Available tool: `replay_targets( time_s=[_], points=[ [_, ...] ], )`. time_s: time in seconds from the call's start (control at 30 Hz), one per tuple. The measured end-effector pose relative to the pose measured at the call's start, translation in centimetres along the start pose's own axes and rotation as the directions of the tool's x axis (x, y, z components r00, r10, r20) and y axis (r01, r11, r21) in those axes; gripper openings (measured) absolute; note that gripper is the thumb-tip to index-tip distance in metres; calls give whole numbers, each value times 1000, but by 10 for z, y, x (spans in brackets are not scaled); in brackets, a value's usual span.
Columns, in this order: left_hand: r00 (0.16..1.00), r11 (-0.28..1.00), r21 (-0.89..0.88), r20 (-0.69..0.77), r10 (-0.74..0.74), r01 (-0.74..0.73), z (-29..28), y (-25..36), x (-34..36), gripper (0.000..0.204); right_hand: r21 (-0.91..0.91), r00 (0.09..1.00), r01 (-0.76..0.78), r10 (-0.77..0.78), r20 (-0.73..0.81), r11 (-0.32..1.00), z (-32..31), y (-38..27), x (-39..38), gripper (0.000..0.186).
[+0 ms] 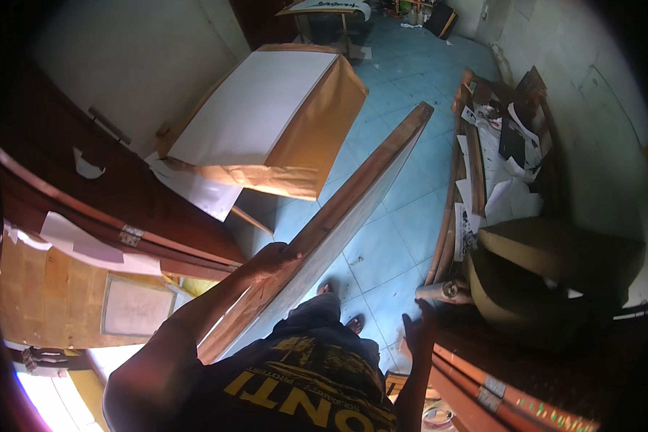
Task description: The person picks up a wooden screen printing frame, places it on a table, and uses scissors to cut a piece of paper with a design. They then position the frame over the paper and adjust it multiple times.
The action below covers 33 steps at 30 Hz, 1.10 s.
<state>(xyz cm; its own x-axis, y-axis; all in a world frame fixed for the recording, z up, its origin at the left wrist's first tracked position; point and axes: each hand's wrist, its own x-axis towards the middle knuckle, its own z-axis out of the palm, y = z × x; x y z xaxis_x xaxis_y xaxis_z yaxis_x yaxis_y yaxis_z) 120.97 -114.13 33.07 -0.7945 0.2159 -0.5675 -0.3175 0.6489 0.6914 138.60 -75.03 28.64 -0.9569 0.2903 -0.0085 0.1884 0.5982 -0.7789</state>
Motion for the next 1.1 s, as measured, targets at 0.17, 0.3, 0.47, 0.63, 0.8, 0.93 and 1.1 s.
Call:
replay_targets(
  time_s=[0.17,0.3,0.47,0.63,0.8,0.93,1.1],
  points=[
    [1000,996,86,-5,7,-7,-26,58,108,74,49,989,144,-142,-41,988,-11,-26,165,44],
    [996,990,-114,-40,80,-84,-55,100,197,69,-35,973,223,-220,70,974,-12,-48,277,42],
    [999,992,-128,39,20,-15,-99,185,301,70,11,990,107,-107,93,994,-15,-18,376,40],
    [998,992,-127,-55,7,-14,-133,279,410,62,53,995,4,-9,97,999,-18,15,490,40],
    [994,980,-195,-108,21,-42,-148,353,531,62,66,997,-7,1,82,998,-35,61,653,48],
    [995,981,-192,-99,-21,2,-170,414,604,60,-24,980,162,-158,124,987,-81,19,830,49],
    [986,989,-140,-151,-73,52,-212,523,689,59,-178,838,532,-486,248,828,-105,-72,1065,59]
  ],
)
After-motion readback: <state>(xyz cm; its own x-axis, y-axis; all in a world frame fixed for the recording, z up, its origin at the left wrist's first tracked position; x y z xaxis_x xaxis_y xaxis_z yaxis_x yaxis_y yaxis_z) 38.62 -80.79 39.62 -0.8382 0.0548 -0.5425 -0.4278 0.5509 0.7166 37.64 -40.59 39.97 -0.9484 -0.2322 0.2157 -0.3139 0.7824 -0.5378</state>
